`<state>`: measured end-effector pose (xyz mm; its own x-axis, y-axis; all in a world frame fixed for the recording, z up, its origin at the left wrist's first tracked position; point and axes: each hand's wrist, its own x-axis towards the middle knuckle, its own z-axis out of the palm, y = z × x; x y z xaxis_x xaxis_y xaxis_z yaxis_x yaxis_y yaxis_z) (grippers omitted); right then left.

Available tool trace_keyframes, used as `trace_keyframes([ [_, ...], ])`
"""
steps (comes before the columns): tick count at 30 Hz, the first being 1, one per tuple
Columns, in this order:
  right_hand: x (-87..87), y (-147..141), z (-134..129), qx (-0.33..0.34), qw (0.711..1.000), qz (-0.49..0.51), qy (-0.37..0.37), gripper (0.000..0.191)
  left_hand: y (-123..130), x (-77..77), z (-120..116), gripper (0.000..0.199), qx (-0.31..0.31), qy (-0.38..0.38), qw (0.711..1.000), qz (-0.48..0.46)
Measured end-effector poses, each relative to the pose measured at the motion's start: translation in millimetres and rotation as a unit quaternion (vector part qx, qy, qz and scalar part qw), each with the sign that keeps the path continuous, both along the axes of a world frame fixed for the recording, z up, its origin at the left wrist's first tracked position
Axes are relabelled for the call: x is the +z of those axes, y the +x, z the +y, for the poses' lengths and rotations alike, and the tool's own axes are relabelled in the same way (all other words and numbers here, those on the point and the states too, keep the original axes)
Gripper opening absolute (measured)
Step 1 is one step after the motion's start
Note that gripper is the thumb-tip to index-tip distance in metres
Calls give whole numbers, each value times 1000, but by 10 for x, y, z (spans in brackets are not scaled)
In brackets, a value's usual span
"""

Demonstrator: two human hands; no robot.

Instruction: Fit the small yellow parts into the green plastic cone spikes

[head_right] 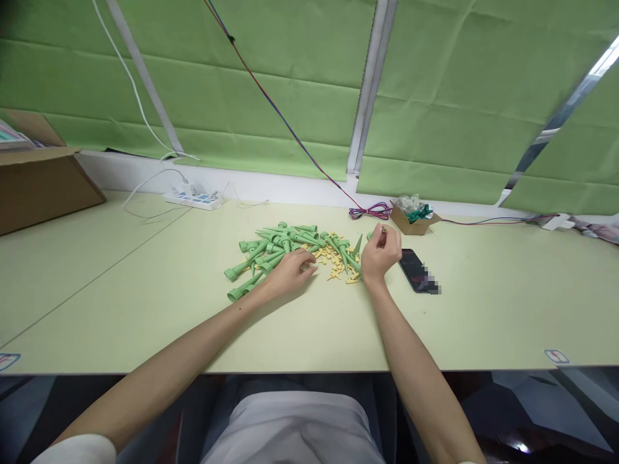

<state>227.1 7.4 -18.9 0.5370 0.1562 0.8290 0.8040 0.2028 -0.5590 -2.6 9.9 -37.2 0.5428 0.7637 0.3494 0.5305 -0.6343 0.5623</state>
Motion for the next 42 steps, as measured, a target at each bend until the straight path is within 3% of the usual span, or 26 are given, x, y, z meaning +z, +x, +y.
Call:
trace_keyframes([
  [5,-44,53,22,2,995,14,-104,29,-1,11,-11,14,-1,2,1000,2],
  [11,-83,21,15,34,963,64,-258,28,7,36,-24,14,-4,1,1000,9],
  [18,-44,-67,-13,50,933,74,-348,23,7,60,-51,16,-2,7,999,35],
  [26,-65,-46,2,81,933,59,-344,24,-1,61,-53,16,-8,11,999,52],
  [32,3,-99,-55,69,921,107,-368,6,-10,73,-65,16,-12,9,999,49],
  [35,41,-125,-90,68,937,106,-327,9,-7,67,-63,16,-13,10,999,50],
  [39,73,-163,-125,76,971,64,-216,14,0,68,-64,16,-14,12,998,54],
  [42,64,-204,-131,145,973,5,-181,10,4,77,-70,16,-14,16,998,59],
])
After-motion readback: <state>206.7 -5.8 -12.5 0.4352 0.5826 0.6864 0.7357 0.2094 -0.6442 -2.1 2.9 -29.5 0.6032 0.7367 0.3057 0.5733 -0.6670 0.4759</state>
